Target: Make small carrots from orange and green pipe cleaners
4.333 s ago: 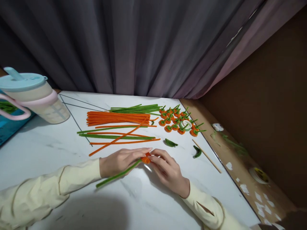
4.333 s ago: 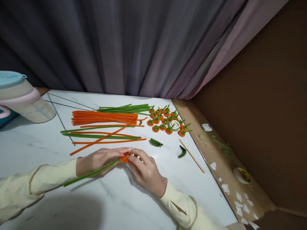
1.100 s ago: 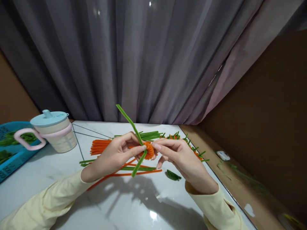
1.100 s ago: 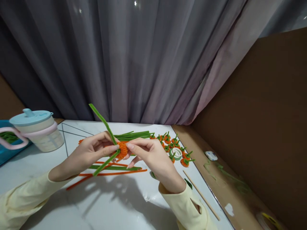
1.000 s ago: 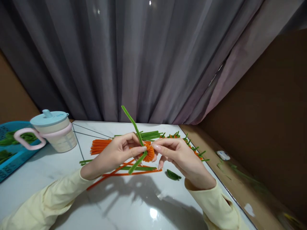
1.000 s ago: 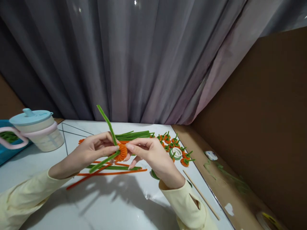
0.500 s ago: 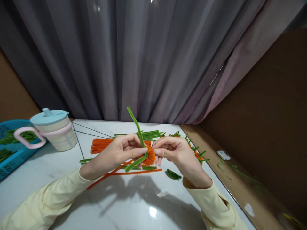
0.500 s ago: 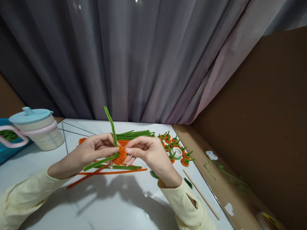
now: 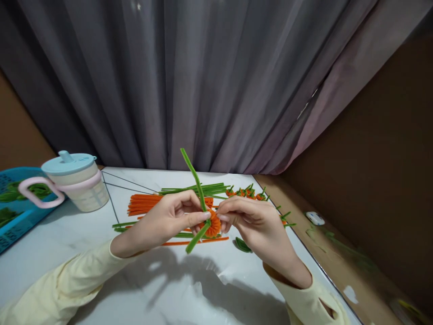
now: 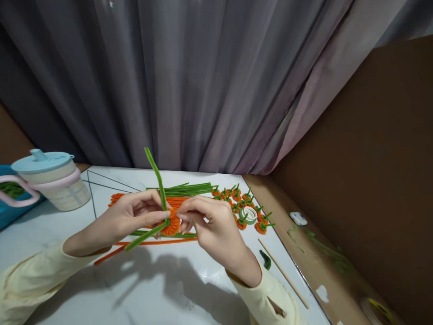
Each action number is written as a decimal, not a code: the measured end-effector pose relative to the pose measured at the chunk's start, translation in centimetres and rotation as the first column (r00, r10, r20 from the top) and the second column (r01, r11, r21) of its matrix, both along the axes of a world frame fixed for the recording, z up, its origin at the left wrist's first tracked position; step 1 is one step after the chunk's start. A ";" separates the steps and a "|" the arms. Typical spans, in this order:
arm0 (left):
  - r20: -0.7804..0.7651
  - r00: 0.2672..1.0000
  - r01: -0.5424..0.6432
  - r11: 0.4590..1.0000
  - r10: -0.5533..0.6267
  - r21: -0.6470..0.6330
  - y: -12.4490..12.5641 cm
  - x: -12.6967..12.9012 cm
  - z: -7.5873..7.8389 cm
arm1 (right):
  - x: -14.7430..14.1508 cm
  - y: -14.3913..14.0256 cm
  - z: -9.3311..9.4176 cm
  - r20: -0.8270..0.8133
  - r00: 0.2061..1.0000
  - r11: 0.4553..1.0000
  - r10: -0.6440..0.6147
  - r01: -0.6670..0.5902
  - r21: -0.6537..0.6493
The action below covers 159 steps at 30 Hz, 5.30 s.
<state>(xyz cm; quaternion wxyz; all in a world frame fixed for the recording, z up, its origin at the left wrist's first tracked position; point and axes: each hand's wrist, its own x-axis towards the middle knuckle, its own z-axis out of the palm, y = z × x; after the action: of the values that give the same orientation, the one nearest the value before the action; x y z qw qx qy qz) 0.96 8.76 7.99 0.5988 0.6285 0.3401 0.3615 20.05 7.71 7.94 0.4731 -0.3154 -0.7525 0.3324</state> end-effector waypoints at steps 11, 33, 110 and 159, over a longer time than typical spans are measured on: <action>0.008 0.996 0.088 0.996 -0.088 -0.027 0.0 -0.4 -0.2 | 0.0 1.6 -0.6 -0.264 0.939 0.866 0.222 -0.314 -0.389; 0.044 0.991 0.129 0.984 -0.124 -0.125 0.7 -0.2 -0.7 | -0.1 2.5 -3.0 -0.095 0.987 0.992 0.128 -0.129 0.006; -0.070 0.991 0.129 0.932 -0.112 0.339 -1.7 -0.2 -13.7 | 0.7 -1.1 -11.2 0.074 0.993 0.993 0.090 -0.095 0.071; -0.100 0.993 0.104 0.910 -0.070 0.401 -2.2 -0.6 -14.2 | 0.5 -2.1 -10.8 0.118 0.993 0.992 0.012 -0.026 0.122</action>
<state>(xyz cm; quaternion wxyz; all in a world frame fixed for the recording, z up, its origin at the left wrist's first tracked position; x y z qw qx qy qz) 0.35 6.54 -6.23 0.4563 0.7680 0.2544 0.3704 20.55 5.59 -2.85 0.4436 -0.2973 -0.8009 0.2709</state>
